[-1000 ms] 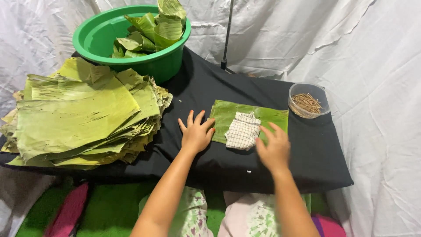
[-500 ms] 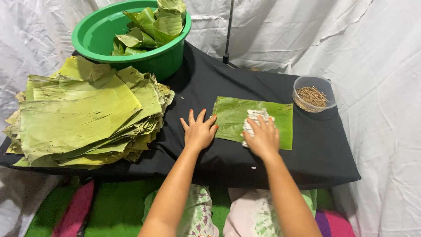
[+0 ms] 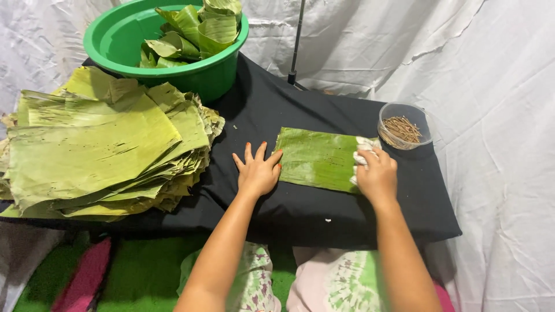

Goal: Cleaning and folding banana leaves using a cloth

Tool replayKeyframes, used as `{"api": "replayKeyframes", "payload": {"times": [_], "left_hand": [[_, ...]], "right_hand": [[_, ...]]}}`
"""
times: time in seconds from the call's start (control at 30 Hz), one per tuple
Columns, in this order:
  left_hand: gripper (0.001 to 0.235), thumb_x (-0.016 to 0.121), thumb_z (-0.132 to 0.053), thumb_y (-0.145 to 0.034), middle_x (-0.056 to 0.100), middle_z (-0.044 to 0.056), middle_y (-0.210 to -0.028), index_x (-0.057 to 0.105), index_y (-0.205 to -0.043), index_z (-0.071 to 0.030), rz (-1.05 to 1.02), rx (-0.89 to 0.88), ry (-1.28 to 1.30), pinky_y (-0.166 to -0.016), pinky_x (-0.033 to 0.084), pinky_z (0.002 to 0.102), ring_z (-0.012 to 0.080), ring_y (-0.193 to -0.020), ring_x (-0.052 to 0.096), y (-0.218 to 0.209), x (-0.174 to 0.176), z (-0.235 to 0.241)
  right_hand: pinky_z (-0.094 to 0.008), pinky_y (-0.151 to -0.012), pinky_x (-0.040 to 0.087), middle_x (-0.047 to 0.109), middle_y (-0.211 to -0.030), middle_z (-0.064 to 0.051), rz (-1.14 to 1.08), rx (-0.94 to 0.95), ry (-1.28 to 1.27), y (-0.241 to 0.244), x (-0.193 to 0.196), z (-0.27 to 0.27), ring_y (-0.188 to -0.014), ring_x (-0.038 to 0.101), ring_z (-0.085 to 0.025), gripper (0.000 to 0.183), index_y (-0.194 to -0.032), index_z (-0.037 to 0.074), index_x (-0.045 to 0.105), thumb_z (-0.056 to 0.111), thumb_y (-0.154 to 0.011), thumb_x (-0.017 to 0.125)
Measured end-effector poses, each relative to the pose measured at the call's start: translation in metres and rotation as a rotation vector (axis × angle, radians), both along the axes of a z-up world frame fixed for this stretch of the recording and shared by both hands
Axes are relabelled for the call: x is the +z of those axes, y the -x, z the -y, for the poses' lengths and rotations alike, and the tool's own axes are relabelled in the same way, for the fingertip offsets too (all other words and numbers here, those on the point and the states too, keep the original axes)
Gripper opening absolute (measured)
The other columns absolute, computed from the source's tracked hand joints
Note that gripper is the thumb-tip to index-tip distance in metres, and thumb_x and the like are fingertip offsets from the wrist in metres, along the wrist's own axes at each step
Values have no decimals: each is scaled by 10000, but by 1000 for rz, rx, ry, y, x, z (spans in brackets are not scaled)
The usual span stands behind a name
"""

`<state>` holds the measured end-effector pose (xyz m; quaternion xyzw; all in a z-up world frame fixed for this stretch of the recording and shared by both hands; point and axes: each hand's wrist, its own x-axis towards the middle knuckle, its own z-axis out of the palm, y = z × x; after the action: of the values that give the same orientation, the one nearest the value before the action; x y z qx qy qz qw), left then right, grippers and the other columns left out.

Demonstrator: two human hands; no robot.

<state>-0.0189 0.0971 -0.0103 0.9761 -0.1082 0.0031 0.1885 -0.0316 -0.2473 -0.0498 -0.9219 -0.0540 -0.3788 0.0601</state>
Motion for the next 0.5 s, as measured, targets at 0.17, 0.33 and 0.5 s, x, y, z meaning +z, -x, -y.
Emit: {"api": "replayKeyframes", "payload": {"times": [0.17,0.33,0.5], "left_hand": [[446,430,-379,-1034,353,115,-1629,547,-1465,-365,-42,-10,-19,-1116,69,821,506,-1529,146,-2,3,0],[448,428,-377,-1027,359,123,-1627,571,-1449,-330,-37,5,-13,-1121,73,812,508,-1526,149,1,4,-1],[454,435,-357,-1022,361,121,-1630,573,-1453,-320,-32,10,1,-1121,75,809,513,-1523,154,1,6,-1]], "right_hand": [[-546,-1035,483,611,-1310,-133,-226,154,-2,-21,24,-96,-1276,555,-426,439,-1220,298,739,294,-781,737],[-631,-1114,397,474,-1562,-88,-717,67,-51,-30,25,-121,-1494,347,-431,568,-1451,443,557,592,-904,598],[-622,-1128,374,480,-1569,-36,-732,-20,-69,-27,25,-90,-1503,342,-387,463,-1405,456,586,525,-947,589]]}}
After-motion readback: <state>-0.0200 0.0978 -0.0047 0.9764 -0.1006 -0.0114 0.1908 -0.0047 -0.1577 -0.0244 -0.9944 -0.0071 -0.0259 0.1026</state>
